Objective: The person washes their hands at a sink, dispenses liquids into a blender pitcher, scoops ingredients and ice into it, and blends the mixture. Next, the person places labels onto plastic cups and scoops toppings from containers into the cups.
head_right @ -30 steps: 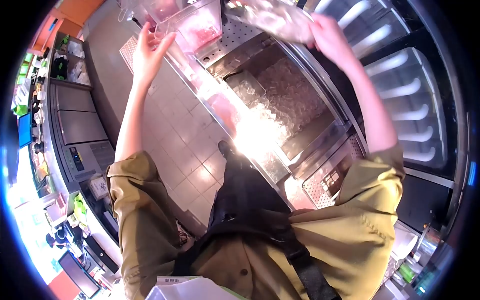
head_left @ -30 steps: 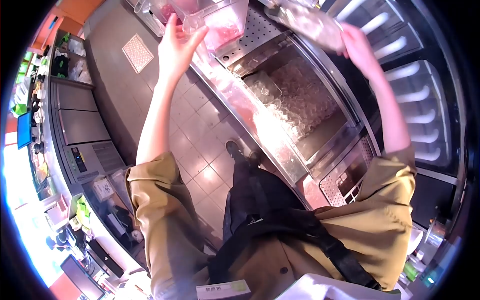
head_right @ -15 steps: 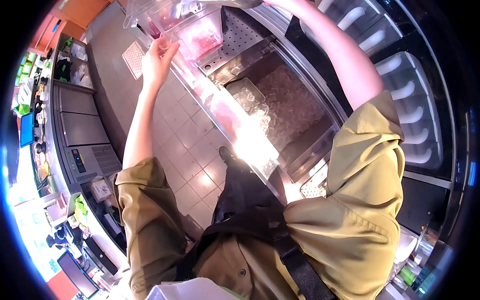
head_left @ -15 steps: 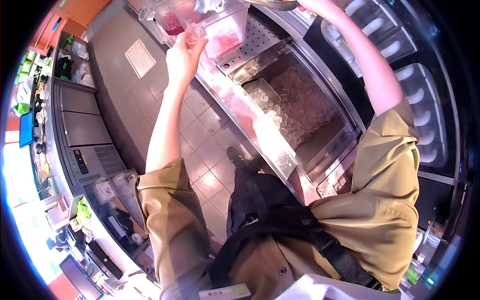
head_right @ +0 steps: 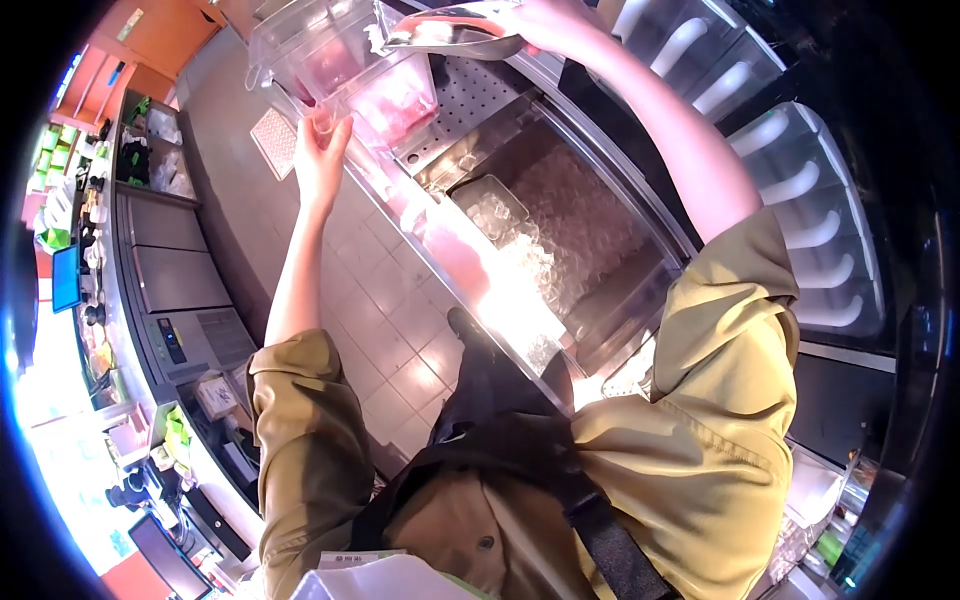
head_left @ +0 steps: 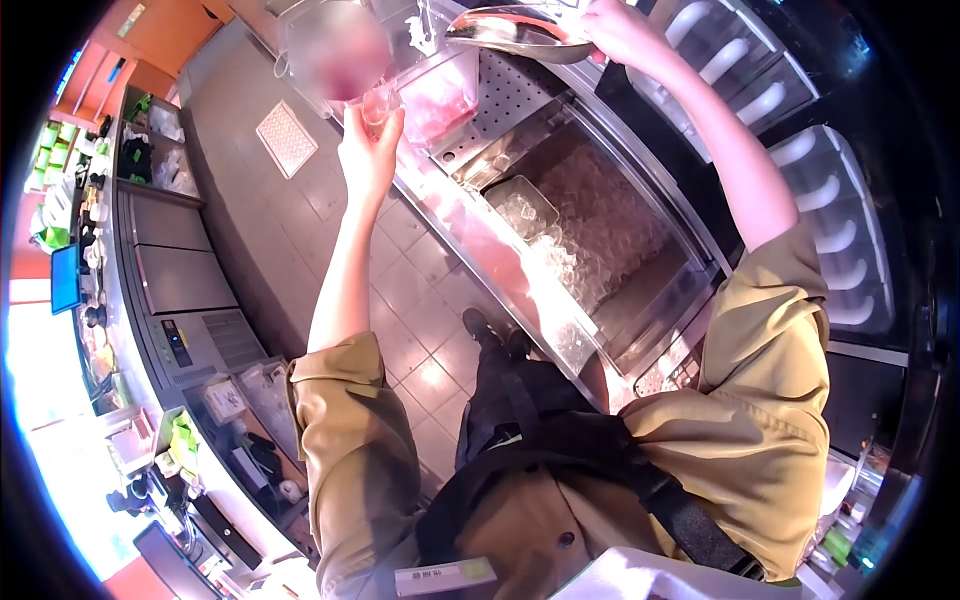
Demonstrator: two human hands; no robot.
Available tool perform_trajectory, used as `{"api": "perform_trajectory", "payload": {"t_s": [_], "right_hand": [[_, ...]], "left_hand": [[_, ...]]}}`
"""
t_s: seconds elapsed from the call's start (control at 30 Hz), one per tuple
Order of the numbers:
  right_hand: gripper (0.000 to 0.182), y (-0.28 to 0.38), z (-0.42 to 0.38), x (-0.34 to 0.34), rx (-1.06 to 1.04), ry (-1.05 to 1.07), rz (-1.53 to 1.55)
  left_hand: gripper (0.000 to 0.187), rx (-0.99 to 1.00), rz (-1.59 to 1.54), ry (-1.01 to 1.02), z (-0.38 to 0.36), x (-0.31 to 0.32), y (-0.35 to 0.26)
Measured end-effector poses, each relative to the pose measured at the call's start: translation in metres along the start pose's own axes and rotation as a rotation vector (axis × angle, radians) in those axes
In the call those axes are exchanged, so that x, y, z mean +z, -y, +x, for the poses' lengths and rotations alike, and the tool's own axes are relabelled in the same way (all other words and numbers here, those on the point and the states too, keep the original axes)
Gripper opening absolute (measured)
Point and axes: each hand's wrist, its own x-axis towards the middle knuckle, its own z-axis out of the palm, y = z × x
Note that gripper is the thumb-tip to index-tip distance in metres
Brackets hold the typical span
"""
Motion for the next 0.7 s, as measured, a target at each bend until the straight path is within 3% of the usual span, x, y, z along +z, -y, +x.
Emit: {"api": "perform_trajectory", "payload": {"t_s": [0.03, 0.13, 0.17, 0.27, 0.7], "right_hand": [[0.037, 0.007, 0.002, 0.0, -0.02, -0.103, -0.086], [0.039, 0.027, 0.006, -0.018, -0.002, -0.053, -0.191], [0.042, 0.025, 0.009, -0.019, -0.109, -0.038, -0.207], [0.027, 0.029, 0.015, -0.017, -0.03, -0.005, -0.319], [0.033, 0.014, 0.015, -0.02, 0.021, 0.067, -0.184]], "left_hand": [[0.037, 0.03, -0.025, -0.018, -0.001, 0.001, 0.001], [0.033, 0.13, 0.0, -0.091, -0.001, 0.005, 0.006], [0.033, 0.13, -0.012, -0.097, -0.002, 0.005, 0.004], [0.032, 0.097, -0.036, -0.071, 0.0, 0.004, 0.006], [0.028, -0.057, -0.205, -0.013, 0.007, 0.011, 0.015]]}}
